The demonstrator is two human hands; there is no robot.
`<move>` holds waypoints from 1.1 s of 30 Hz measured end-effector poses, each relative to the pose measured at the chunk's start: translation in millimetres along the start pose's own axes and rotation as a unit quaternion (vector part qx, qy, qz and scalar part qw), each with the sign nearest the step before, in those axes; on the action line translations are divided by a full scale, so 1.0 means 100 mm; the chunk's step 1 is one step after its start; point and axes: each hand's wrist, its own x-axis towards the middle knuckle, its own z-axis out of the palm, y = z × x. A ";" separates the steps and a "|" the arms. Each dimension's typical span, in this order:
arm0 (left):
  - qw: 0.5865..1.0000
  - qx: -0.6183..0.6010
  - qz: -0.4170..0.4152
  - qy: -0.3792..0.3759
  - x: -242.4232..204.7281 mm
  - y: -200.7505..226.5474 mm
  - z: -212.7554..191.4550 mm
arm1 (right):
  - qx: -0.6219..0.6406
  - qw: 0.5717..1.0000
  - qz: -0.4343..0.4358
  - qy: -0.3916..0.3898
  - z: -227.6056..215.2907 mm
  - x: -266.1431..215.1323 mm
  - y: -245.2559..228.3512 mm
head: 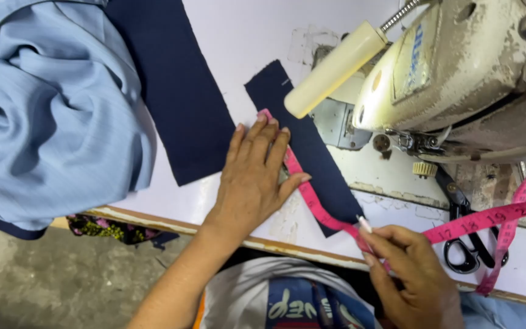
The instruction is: The person measures and marks a dark blue fabric piece with a pink measuring tape and white chalk, then cuts along the marked line with scissors. The person folds the cut fabric and aligns it under a sewing machine.
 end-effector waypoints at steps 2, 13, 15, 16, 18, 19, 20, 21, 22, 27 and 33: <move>1.000 -0.002 0.000 0.007 0.01 0.00 -0.01 | 0.013 1.000 0.024 -0.012 -0.07 0.15 -0.02; 0.999 -0.043 -0.008 -0.007 0.02 -0.05 -0.04 | 0.245 0.967 -0.021 -0.059 0.45 1.23 -0.30; 0.999 -0.021 -0.010 -0.025 0.01 -0.06 -0.01 | 0.113 0.982 -0.147 -0.021 0.58 1.38 -0.26; 1.000 -0.020 -0.010 -0.022 0.03 -0.06 -0.03 | 0.113 0.982 -0.151 -0.020 0.61 1.43 -0.27; 0.999 -0.033 -0.010 -0.011 0.03 -0.05 -0.04 | 0.140 0.985 -0.099 -0.024 0.68 1.48 -0.29; 0.999 -0.036 -0.011 -0.015 0.02 -0.07 -0.05 | 0.140 0.985 -0.094 -0.027 0.64 1.46 -0.33; 0.999 -0.033 -0.011 -0.020 0.02 -0.08 -0.04 | 0.169 0.984 -0.049 -0.043 0.61 1.43 -0.35; 0.999 -0.035 -0.011 -0.029 0.00 -0.07 -0.02 | 0.194 0.979 0.003 -0.061 0.57 1.36 -0.36; 0.998 -0.044 -0.012 -0.037 -0.01 -0.07 -0.02 | 0.192 0.979 0.014 -0.065 0.51 1.27 -0.34; 0.999 -0.033 -0.002 -0.005 0.01 -0.05 -0.03 | 0.165 0.983 0.005 -0.084 0.26 0.75 -0.01; 0.999 -0.033 -0.002 -0.002 0.02 -0.02 -0.04 | 0.052 0.998 0.031 -0.012 0.23 0.06 0.01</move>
